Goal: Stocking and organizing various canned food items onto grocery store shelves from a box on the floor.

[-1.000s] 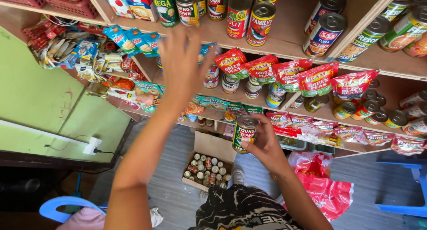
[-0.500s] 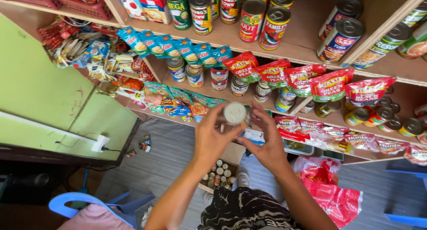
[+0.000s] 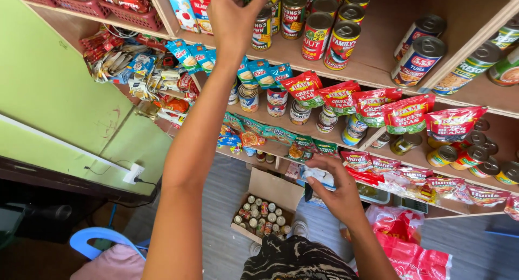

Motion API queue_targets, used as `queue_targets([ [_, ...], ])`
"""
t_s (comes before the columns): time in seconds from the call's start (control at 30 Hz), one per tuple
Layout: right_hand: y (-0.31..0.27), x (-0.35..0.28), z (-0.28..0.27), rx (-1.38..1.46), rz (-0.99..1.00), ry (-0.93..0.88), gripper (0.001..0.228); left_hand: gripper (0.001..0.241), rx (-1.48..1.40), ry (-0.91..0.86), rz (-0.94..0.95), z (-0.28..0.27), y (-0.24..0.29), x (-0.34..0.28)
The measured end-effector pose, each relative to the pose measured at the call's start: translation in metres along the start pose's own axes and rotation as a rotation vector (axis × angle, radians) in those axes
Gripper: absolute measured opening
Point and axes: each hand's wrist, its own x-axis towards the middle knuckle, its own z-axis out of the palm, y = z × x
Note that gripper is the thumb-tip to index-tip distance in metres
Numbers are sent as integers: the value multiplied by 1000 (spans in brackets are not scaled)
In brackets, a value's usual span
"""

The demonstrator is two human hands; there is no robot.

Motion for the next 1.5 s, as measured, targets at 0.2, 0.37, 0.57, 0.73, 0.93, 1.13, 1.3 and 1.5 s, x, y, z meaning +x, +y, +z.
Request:
queue_targets([
  [0.2,1,-8,-6,-118,49,-29,38,31,148,-4,51,11,-15,28],
  [0.37,4,-9,-8,-137,63,-44,39,32,267,-52,155,16,-47,41],
  [0.57,4,-7,-9,-121,64,-76,37,28,324,-122,244,22,-61,50],
  [0.73,6,-5,-7,-106,71,-91,41,31,433,-145,161,28,-74,54],
  [0.93,12,-5,-8,-113,75,-127,43,30,433,-156,181,30,-83,55],
  [1.13,11,-2,-7,-139,49,-154,45,32,384,-190,131,22,-60,39],
  [1.3,12,-1,-5,-117,110,-164,45,61,849,11,353,6,-3,-16],
  [1.5,11,0,-1,-113,105,-194,43,47,959,-86,420,-6,-11,-38],
])
